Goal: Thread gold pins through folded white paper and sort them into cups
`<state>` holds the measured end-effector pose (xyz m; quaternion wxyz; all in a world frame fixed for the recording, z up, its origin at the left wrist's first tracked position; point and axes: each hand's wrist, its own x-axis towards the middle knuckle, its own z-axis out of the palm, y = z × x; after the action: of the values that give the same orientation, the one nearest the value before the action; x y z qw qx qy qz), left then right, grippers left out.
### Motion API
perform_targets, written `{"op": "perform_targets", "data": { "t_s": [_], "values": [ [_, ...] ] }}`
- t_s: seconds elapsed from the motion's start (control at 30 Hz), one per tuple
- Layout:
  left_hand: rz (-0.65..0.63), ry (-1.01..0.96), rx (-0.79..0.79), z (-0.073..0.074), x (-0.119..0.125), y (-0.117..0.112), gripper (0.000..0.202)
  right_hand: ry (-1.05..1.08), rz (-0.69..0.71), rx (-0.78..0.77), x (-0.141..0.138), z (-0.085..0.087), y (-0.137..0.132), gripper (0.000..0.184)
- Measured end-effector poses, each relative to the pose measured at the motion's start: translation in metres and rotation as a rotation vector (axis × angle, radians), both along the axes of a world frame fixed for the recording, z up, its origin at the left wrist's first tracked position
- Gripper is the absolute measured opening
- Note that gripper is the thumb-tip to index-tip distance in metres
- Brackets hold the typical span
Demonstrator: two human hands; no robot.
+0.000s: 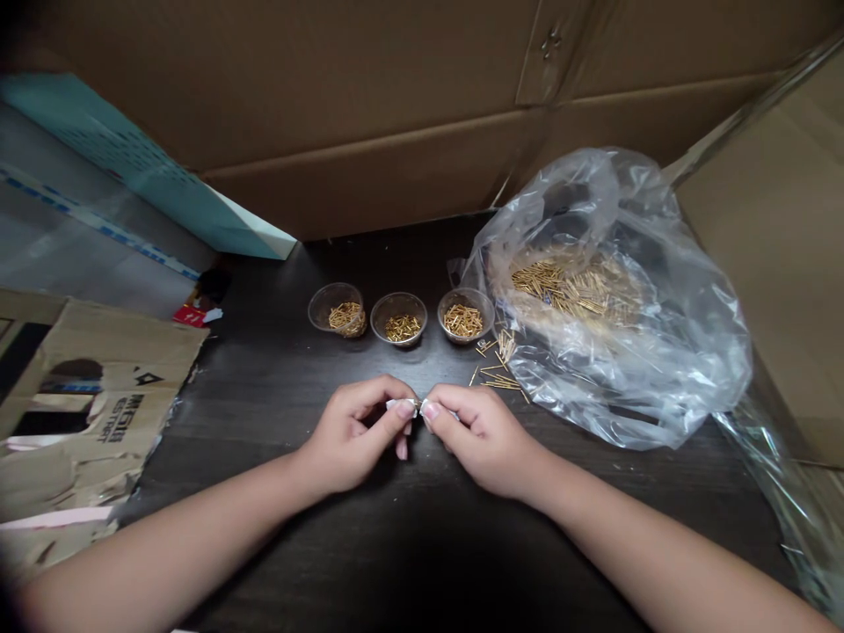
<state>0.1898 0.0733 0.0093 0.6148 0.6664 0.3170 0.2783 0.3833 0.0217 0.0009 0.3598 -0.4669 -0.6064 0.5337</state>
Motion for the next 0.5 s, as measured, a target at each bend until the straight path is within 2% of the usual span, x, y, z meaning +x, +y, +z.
{"op": "perform_targets", "data": {
  "t_s": [0.1, 0.2, 0.33, 0.5],
  "values": [
    [-0.035, -0.074, -0.138, -0.0002, 0.0009, 0.0027, 0.026, 0.158, 0.062, -0.063, 0.0029, -0.0068, 0.0015, 0.040],
    [-0.069, -0.095, -0.193, -0.0013, 0.0006, 0.0049, 0.027, 0.169, 0.094, -0.033, 0.0057, -0.0083, 0.0034, 0.039],
    [-0.083, -0.074, -0.173, -0.0021, -0.0003, 0.0059, 0.027, 0.110, 0.097, 0.027, 0.0062, -0.0058, 0.0047, 0.039],
    [-0.094, -0.031, -0.069, -0.0014, -0.0026, 0.0073, 0.024, 0.068, 0.108, 0.054, 0.0052, -0.0048, 0.0060, 0.041]
  ]
}}
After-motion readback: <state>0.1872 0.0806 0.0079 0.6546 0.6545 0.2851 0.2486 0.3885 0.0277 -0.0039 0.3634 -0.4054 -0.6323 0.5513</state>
